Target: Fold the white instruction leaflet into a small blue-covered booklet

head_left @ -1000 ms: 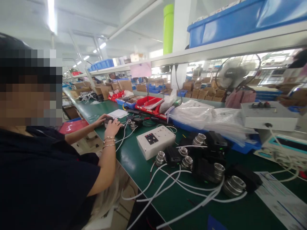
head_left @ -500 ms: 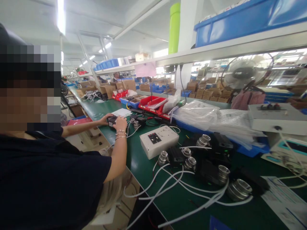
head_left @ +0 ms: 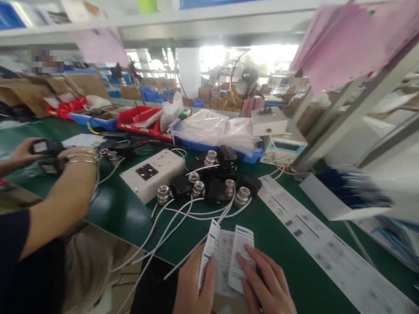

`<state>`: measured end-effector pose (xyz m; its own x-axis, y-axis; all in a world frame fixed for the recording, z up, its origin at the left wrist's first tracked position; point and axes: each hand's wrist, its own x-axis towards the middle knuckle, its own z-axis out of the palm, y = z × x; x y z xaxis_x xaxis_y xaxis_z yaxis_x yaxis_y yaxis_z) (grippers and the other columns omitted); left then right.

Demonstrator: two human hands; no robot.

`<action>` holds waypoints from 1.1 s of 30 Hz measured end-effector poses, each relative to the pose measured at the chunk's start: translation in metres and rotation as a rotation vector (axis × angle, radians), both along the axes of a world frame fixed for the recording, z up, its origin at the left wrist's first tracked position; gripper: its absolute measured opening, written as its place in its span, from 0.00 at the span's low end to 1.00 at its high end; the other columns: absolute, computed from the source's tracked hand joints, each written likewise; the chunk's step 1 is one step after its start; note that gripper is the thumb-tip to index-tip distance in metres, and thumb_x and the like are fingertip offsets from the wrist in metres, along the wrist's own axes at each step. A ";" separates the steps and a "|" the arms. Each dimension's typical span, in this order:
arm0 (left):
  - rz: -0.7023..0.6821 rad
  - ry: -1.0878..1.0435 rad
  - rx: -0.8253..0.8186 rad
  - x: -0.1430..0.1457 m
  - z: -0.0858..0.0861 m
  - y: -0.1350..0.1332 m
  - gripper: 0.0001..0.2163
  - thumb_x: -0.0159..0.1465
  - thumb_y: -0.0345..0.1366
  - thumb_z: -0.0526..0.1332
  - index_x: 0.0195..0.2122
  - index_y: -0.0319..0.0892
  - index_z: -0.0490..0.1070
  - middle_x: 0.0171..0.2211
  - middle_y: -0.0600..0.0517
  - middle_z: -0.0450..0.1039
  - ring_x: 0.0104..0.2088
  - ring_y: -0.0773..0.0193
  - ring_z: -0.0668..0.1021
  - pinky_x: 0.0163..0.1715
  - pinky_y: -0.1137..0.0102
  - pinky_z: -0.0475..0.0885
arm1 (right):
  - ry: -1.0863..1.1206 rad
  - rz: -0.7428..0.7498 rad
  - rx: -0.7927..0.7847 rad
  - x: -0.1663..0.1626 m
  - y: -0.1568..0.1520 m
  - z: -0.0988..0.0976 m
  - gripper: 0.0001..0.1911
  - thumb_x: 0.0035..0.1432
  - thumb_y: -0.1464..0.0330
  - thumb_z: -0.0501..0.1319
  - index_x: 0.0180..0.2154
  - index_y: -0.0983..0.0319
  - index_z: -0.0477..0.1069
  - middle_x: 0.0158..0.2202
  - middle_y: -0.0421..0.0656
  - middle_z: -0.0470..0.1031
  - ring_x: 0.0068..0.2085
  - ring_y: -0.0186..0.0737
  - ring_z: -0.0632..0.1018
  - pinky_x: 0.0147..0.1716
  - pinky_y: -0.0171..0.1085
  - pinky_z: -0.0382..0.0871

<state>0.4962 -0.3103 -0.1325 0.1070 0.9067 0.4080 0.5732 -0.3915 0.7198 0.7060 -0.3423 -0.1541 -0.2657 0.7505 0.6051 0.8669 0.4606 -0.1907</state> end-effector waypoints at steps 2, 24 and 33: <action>0.036 -0.041 -0.057 -0.002 0.001 0.002 0.15 0.72 0.39 0.54 0.52 0.39 0.76 0.48 0.43 0.82 0.48 0.56 0.85 0.49 0.66 0.81 | -0.019 0.021 -0.017 -0.010 0.002 0.008 0.20 0.69 0.74 0.56 0.60 0.61 0.71 0.64 0.50 0.67 0.63 0.56 0.71 0.52 0.48 0.80; 0.061 -0.131 -0.299 -0.002 0.032 0.006 0.15 0.68 0.44 0.55 0.34 0.41 0.76 0.30 0.49 0.80 0.29 0.63 0.81 0.32 0.73 0.77 | -0.073 0.062 -0.091 -0.035 0.004 0.029 0.19 0.69 0.77 0.51 0.56 0.69 0.72 0.63 0.52 0.68 0.69 0.55 0.61 0.55 0.51 0.77; 0.071 -0.119 -0.268 -0.001 0.036 0.006 0.13 0.67 0.41 0.55 0.33 0.41 0.75 0.28 0.52 0.78 0.27 0.65 0.79 0.30 0.74 0.75 | -0.062 0.073 -0.113 -0.035 0.003 0.033 0.19 0.71 0.77 0.51 0.58 0.68 0.72 0.63 0.50 0.69 0.68 0.54 0.63 0.58 0.50 0.75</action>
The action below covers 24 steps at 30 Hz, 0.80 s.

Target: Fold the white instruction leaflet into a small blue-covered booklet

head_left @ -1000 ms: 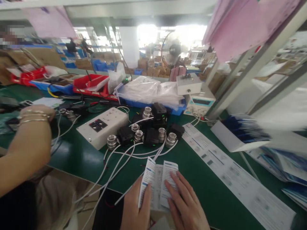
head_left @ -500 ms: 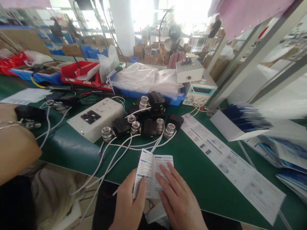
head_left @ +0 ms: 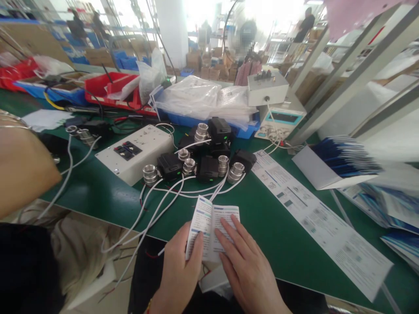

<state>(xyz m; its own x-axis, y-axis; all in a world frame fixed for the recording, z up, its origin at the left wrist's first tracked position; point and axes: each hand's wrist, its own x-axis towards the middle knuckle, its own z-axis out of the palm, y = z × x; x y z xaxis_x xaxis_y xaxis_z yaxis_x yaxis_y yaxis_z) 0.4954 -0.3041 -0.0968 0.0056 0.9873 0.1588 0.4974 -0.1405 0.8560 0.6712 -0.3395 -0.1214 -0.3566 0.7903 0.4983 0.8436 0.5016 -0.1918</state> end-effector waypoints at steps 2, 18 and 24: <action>-0.003 0.002 -0.003 0.000 0.001 -0.001 0.13 0.68 0.41 0.55 0.34 0.41 0.76 0.29 0.52 0.79 0.27 0.65 0.79 0.31 0.74 0.75 | 0.006 -0.007 -0.018 -0.001 -0.001 0.001 0.18 0.71 0.76 0.51 0.58 0.68 0.72 0.63 0.51 0.68 0.68 0.54 0.63 0.58 0.51 0.75; -0.015 0.027 0.073 0.000 -0.004 -0.001 0.11 0.69 0.38 0.56 0.36 0.42 0.77 0.30 0.53 0.80 0.29 0.67 0.81 0.32 0.76 0.77 | 0.001 -0.014 -0.027 -0.003 -0.001 -0.003 0.19 0.70 0.76 0.52 0.58 0.68 0.72 0.64 0.53 0.68 0.69 0.55 0.62 0.57 0.53 0.76; -0.084 0.026 0.116 -0.001 -0.006 -0.001 0.10 0.70 0.40 0.57 0.45 0.43 0.76 0.39 0.52 0.83 0.38 0.66 0.85 0.39 0.76 0.79 | -0.049 -0.023 0.010 -0.002 0.000 -0.005 0.19 0.71 0.75 0.51 0.58 0.68 0.73 0.63 0.51 0.68 0.68 0.55 0.63 0.55 0.52 0.77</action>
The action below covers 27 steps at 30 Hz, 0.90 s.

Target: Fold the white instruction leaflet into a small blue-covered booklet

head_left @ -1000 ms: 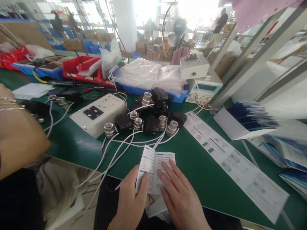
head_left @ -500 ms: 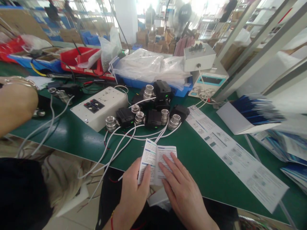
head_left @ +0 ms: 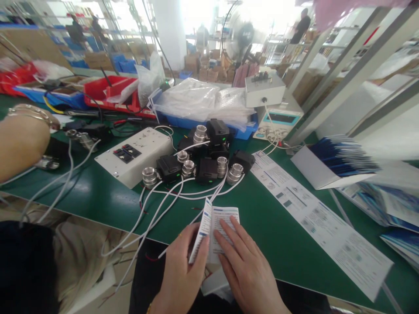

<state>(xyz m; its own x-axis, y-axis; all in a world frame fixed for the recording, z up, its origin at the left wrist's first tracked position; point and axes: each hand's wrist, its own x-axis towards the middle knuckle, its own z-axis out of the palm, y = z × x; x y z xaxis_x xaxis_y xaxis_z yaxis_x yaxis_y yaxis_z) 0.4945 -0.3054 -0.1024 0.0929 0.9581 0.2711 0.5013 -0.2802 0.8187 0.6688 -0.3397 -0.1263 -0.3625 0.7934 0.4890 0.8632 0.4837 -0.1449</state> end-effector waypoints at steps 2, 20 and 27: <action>-0.050 0.003 0.024 -0.001 0.002 0.000 0.10 0.71 0.41 0.58 0.47 0.44 0.75 0.42 0.52 0.83 0.40 0.66 0.85 0.40 0.76 0.79 | -0.012 0.003 0.004 0.000 0.000 -0.001 0.20 0.70 0.76 0.51 0.58 0.68 0.73 0.64 0.51 0.68 0.68 0.56 0.62 0.54 0.52 0.78; -0.153 0.257 0.444 0.013 -0.026 0.018 0.11 0.74 0.30 0.51 0.48 0.41 0.73 0.45 0.48 0.80 0.46 0.64 0.83 0.48 0.68 0.81 | 0.007 -0.009 0.073 0.005 0.004 -0.008 0.21 0.62 0.74 0.51 0.53 0.68 0.74 0.51 0.55 0.78 0.55 0.51 0.78 0.48 0.42 0.81; -0.135 0.293 0.518 0.016 -0.028 0.019 0.12 0.74 0.29 0.50 0.48 0.39 0.73 0.45 0.47 0.81 0.45 0.65 0.83 0.48 0.71 0.81 | 0.024 0.003 0.082 0.008 0.006 -0.010 0.22 0.60 0.75 0.53 0.54 0.70 0.72 0.50 0.55 0.78 0.53 0.53 0.79 0.47 0.44 0.82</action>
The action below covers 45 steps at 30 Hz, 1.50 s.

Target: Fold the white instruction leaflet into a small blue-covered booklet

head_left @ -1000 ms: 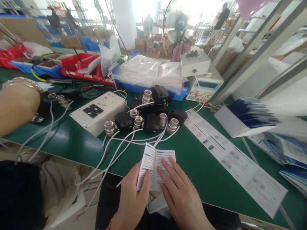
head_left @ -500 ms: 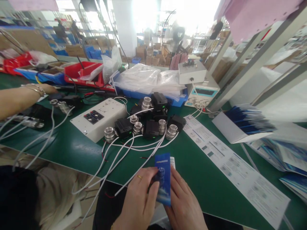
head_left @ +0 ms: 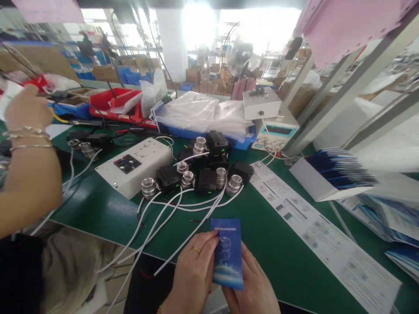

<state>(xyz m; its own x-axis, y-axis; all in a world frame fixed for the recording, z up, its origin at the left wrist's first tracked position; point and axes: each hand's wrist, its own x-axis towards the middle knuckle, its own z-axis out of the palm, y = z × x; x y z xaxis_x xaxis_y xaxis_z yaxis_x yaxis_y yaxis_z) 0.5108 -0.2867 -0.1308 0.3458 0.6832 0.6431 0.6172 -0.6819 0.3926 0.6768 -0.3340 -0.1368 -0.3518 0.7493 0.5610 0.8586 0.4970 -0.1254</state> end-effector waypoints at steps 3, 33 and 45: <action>-0.003 0.022 -0.010 0.000 0.001 0.001 0.13 0.75 0.31 0.49 0.47 0.39 0.73 0.44 0.47 0.81 0.44 0.64 0.83 0.45 0.69 0.83 | -0.006 0.006 0.005 -0.002 0.001 -0.001 0.21 0.60 0.75 0.53 0.53 0.70 0.73 0.49 0.55 0.78 0.52 0.53 0.80 0.47 0.44 0.82; -0.039 0.299 -0.020 0.003 0.006 0.006 0.14 0.73 0.36 0.53 0.51 0.42 0.76 0.47 0.45 0.78 0.39 0.57 0.80 0.35 0.59 0.83 | -0.089 -0.024 -0.265 0.047 0.032 0.019 0.22 0.72 0.75 0.50 0.62 0.59 0.68 0.63 0.43 0.69 0.66 0.53 0.66 0.59 0.64 0.69; -0.057 0.284 -0.056 0.002 0.007 0.006 0.14 0.73 0.36 0.52 0.53 0.43 0.75 0.48 0.45 0.78 0.40 0.58 0.80 0.38 0.60 0.83 | -0.202 0.165 -0.096 0.064 -0.010 0.019 0.21 0.67 0.76 0.52 0.56 0.57 0.75 0.60 0.38 0.72 0.63 0.49 0.71 0.58 0.49 0.73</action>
